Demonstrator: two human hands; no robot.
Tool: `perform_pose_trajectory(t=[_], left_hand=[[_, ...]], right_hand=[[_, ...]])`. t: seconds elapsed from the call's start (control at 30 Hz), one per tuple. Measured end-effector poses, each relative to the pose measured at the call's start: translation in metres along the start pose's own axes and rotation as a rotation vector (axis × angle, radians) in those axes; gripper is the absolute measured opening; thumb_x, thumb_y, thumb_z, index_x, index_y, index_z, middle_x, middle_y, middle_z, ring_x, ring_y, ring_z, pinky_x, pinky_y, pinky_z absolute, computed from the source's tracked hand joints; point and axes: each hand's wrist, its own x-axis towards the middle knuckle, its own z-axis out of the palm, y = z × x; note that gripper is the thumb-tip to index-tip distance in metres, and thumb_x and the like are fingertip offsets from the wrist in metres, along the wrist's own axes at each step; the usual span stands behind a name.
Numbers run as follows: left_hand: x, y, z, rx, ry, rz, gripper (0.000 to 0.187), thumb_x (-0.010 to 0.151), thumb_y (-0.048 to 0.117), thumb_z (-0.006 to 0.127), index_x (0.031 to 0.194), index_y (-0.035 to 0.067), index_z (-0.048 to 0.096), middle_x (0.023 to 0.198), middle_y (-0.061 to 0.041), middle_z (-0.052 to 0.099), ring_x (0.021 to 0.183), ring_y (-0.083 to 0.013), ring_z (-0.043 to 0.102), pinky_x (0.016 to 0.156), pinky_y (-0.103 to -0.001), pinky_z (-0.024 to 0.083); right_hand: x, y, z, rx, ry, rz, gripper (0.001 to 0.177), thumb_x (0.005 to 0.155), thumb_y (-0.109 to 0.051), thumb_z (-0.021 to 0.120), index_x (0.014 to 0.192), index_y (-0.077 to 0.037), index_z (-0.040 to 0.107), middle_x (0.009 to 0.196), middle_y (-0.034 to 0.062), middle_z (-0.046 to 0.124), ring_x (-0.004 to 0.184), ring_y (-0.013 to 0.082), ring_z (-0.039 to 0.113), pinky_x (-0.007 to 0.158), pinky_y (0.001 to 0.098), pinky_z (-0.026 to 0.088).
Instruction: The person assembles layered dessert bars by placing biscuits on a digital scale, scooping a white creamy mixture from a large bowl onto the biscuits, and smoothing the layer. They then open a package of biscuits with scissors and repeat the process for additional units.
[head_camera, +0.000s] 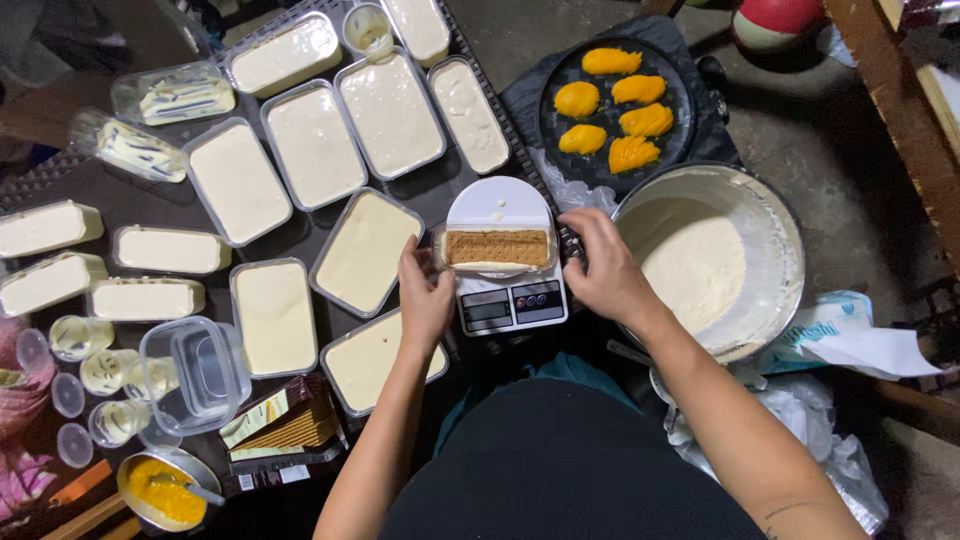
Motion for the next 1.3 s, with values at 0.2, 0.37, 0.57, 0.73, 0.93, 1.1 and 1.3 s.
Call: perform_pose_trajectory(t=[0.2,0.37,0.57,0.73,0.93,1.1,1.3], left_hand=[[-0.005,-0.015,0.005,-0.008,-0.032,-0.044,0.057,0.087,0.008,0.06,0.14,-0.003,0.042,0.124,-0.016,0.054,0.103,-0.0203,0.064,0.086,-0.03,0.054],[-0.01,-0.005,0.004,-0.053,-0.023,-0.061,0.054,0.087,0.006,0.057,0.138,-0.006,0.045,0.129,-0.019,0.054,0.107,-0.0216,0.063,0.088,-0.03,0.053],[-0.013,-0.024,0.001,-0.185,0.015,-0.181,0.061,0.087,0.009,0.055,0.143,-0.004,0.036,0.132,-0.021,0.054,0.11,-0.025,0.061,0.089,-0.032,0.051],[-0.029,-0.053,0.011,0.034,-0.004,-0.019,0.071,0.084,0.003,0.054,0.149,-0.007,0.028,0.139,-0.028,0.049,0.129,-0.0331,0.05,0.106,-0.037,0.04],[-0.043,-0.049,0.027,0.004,-0.125,-0.197,0.087,0.079,0.005,0.051,0.151,-0.007,0.005,0.14,-0.027,0.048,0.125,-0.0328,0.054,0.105,-0.032,0.04],[-0.047,-0.048,0.032,0.186,-0.123,-0.117,0.09,0.08,0.006,0.057,0.15,-0.01,0.004,0.143,-0.032,0.04,0.131,-0.0382,0.046,0.108,-0.035,0.036],[-0.053,-0.047,0.034,0.141,-0.106,-0.031,0.093,0.081,0.007,0.058,0.151,-0.01,0.0,0.147,-0.034,0.036,0.136,-0.0385,0.041,0.113,-0.036,0.03]], right_hand=[[-0.007,0.022,0.022,0.509,-0.041,0.282,0.072,0.082,0.005,0.052,0.149,-0.003,0.027,0.134,0.017,0.056,0.109,0.0195,0.059,0.077,0.0238,0.054],[-0.003,0.031,0.03,0.564,-0.025,0.215,0.071,0.084,0.006,0.051,0.15,-0.003,0.027,0.141,0.0197,0.052,0.115,0.02,0.057,0.081,0.0248,0.055],[-0.011,0.041,0.031,0.351,0.073,0.282,0.057,0.085,0.001,0.058,0.14,0.0,0.043,0.123,0.0156,0.06,0.102,0.0172,0.064,0.076,0.0248,0.056],[-0.03,0.041,0.039,0.069,-0.148,0.523,0.068,0.072,-0.022,0.08,0.129,-0.001,0.048,0.097,0.0112,0.067,0.078,0.0186,0.068,0.073,0.031,0.056],[-0.03,0.029,0.059,-0.102,-0.163,0.491,0.072,0.067,-0.03,0.085,0.124,-0.002,0.053,0.09,0.014,0.067,0.087,0.0298,0.066,0.077,0.0413,0.054],[-0.031,0.028,0.057,-0.129,-0.147,0.405,0.071,0.07,-0.029,0.086,0.124,-0.001,0.051,0.097,0.0171,0.066,0.091,0.0325,0.066,0.078,0.0431,0.053],[-0.042,0.039,0.051,0.084,-0.154,0.455,0.062,0.074,-0.025,0.081,0.125,-0.002,0.053,0.098,0.0172,0.067,0.08,0.0324,0.069,0.076,0.0417,0.055]])
